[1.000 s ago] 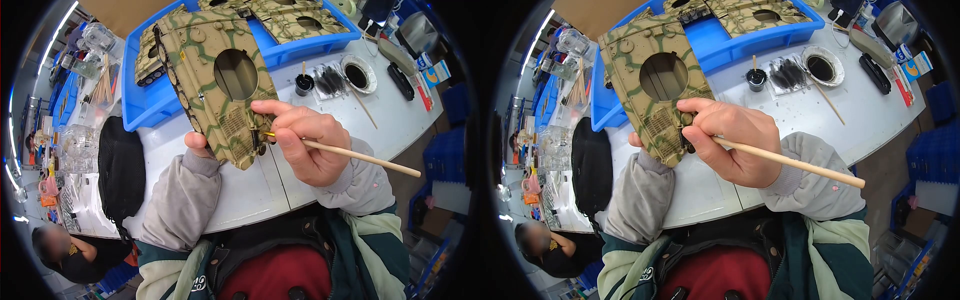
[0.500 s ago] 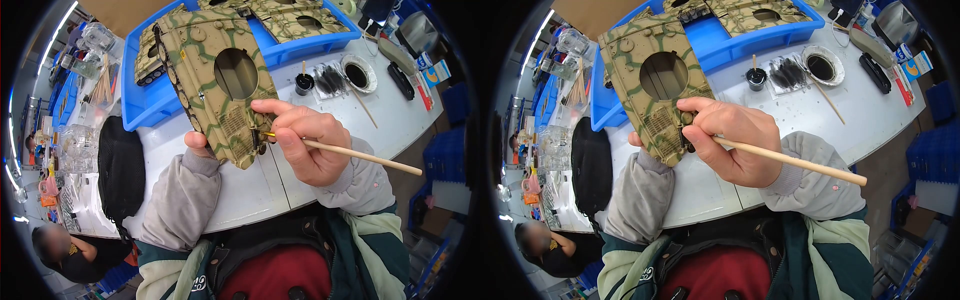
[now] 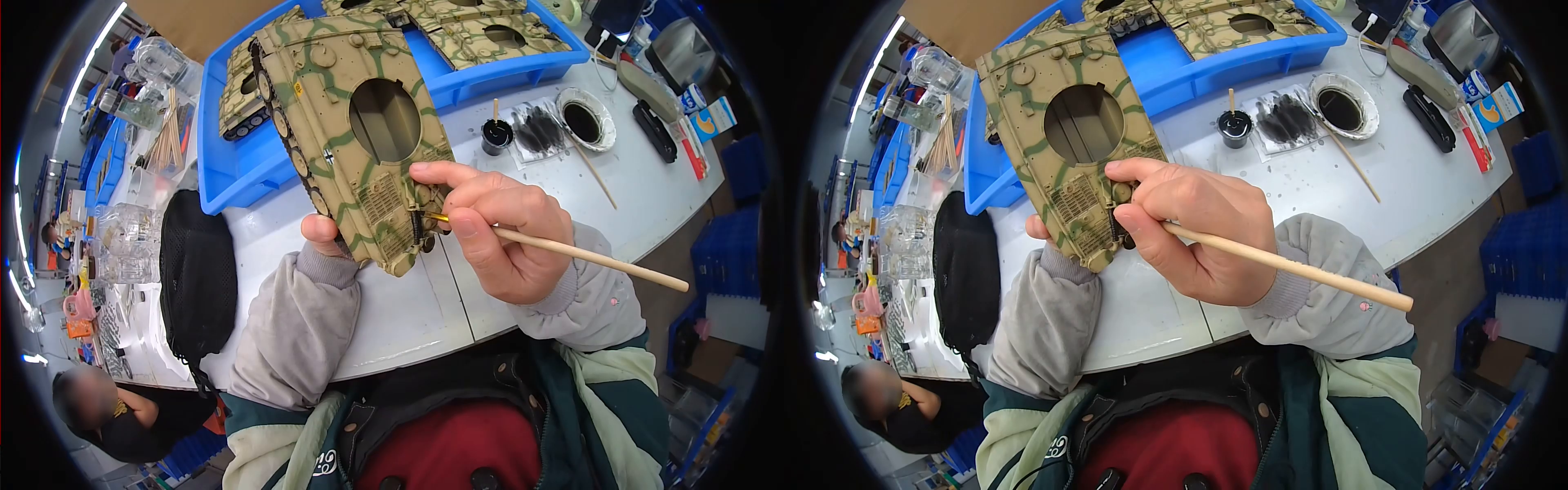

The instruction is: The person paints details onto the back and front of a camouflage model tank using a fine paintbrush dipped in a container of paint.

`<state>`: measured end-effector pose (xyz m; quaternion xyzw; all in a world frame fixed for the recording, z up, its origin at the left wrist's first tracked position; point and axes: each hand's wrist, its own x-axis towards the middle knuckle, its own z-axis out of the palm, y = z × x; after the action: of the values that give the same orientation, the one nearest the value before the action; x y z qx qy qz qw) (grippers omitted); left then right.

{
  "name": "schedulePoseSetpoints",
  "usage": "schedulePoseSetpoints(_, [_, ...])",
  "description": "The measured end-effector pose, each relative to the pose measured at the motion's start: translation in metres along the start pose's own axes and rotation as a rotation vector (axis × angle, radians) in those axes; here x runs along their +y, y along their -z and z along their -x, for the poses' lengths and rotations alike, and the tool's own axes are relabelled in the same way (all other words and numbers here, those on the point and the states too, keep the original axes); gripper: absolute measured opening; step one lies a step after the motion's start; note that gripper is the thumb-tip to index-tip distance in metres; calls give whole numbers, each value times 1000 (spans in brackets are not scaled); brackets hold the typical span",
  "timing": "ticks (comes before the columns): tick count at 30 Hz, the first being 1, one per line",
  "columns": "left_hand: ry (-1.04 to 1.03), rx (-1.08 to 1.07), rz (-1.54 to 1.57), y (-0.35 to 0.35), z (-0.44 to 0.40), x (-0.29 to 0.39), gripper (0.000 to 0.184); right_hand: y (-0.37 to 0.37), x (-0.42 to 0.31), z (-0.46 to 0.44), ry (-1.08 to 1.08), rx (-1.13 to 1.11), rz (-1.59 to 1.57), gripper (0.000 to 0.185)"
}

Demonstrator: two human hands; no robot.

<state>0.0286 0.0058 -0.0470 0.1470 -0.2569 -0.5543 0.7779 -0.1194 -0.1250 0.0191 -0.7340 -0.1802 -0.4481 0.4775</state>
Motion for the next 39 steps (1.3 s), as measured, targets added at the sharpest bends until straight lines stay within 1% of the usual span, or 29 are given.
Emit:
schedulePoseSetpoints(13, [-19, -44, -8, -3, -3, -1, 90, 0, 0, 0, 8, 2, -3, 8])
schedulePoseSetpoints(16, [-38, -26, 2, -5, -3, -1, 90, 0, 1, 0, 9, 0, -8, 8])
schedulePoseSetpoints(21, [-8, 7, -10, -3, -1, 1, 90, -3, 0, 0, 5, 3, -8, 8])
schedulePoseSetpoints(23, [-6, 1, 5, 0, -1, 1, 90, -11, -1, -1, -38, 210, -37, 11])
schedulePoseSetpoints(24, [-3, -5, 21, 1, 0, 1, 90, -10, -1, -1, -38, 211, -37, 11])
schedulePoseSetpoints(27, [-10, 34, 6, 1, 1, 0, 91, -7, -1, -1, -37, 209, -38, 11])
schedulePoseSetpoints(29, [-5, 46, 9, 0, 2, 0, 92, 1, 0, 0, 2, -5, -15, 8])
schedulePoseSetpoints(30, [1, 58, 11, -1, 3, 0, 93, -1, -1, 0, 2, -5, -15, 8])
schedulePoseSetpoints(32, [5, 23, 30, 1, 1, 0, 95, -6, -4, -1, -88, 174, -52, 8])
schedulePoseSetpoints(33, [9, -11, 49, 2, 0, 1, 97, -5, -4, -2, -88, 174, -52, 8])
schedulePoseSetpoints(34, [9, -11, 49, 1, -1, 1, 97, -4, -4, -2, -139, 205, -121, 7])
schedulePoseSetpoints(35, [-5, 23, -24, -1, -2, 0, 98, -3, -5, -3, -189, 233, -190, 5])
schedulePoseSetpoints(36, [-21, 57, -98, -2, -2, 0, 100, 1, -6, -4, -189, 230, -191, 5])
schedulePoseSetpoints(37, [-27, 58, -97, 0, -2, 0, 100, 6, -8, -5, -213, 205, -197, 3])
schedulePoseSetpoints(39, [-47, -2, 2, 6, 0, 0, 103, 14, -7, -6, -217, 194, -216, 8])
